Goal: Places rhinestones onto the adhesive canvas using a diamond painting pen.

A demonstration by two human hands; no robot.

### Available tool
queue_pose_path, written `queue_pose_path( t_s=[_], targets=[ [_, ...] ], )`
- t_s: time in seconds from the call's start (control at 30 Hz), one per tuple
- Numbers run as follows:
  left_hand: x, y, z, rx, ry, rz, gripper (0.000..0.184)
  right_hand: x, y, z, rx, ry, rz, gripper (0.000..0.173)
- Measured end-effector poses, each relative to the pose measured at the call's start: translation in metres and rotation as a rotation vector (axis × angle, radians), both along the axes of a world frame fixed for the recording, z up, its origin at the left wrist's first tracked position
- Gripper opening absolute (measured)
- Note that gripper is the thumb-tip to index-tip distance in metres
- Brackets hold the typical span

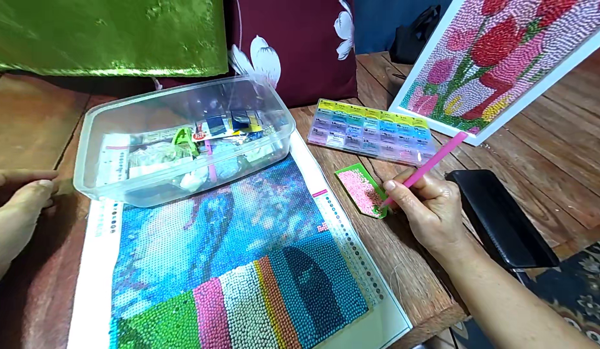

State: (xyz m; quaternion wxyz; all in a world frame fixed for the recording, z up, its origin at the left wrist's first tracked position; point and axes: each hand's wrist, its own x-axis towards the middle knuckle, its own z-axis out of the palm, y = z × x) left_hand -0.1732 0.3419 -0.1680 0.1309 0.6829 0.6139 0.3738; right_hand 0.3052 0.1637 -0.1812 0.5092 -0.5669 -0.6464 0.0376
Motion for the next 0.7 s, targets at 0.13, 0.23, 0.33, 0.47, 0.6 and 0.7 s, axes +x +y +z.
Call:
queue_pose_path(
  t_s=[0.13, 0.23, 0.33, 0.47, 0.6, 0.7],
  targets=[
    [0.001, -0.005, 0.004, 0.037, 0.047, -0.035, 0.027, -0.004, -0.001, 0.004, -0.007, 0.158, 0.001, 0.016],
    [-0.002, -0.004, 0.005, 0.028, 0.058, -0.031, 0.029, -0.017, 0.0, 0.013, -0.006, 0.252, 0.022, 0.015],
    [-0.013, 0.003, -0.001, 0.041, 0.088, -0.02, 0.034, -0.038, 0.001, 0.022, -0.019, 0.235, 0.097, 0.015],
    [-0.015, 0.006, -0.001, 0.052, 0.108, -0.026, 0.033, -0.061, 0.012, 0.023, -0.021, 0.088, 0.158, 0.02],
    [-0.012, 0.005, 0.001, 0.05, 0.11, -0.028, 0.032, -0.064, 0.02, 0.01, -0.056, 0.039, 0.174, 0.024],
    [-0.013, 0.007, 0.0, 0.056, 0.106, -0.034, 0.033, -0.064, 0.02, 0.005, -0.069, 0.0, 0.158, 0.026]
  ],
)
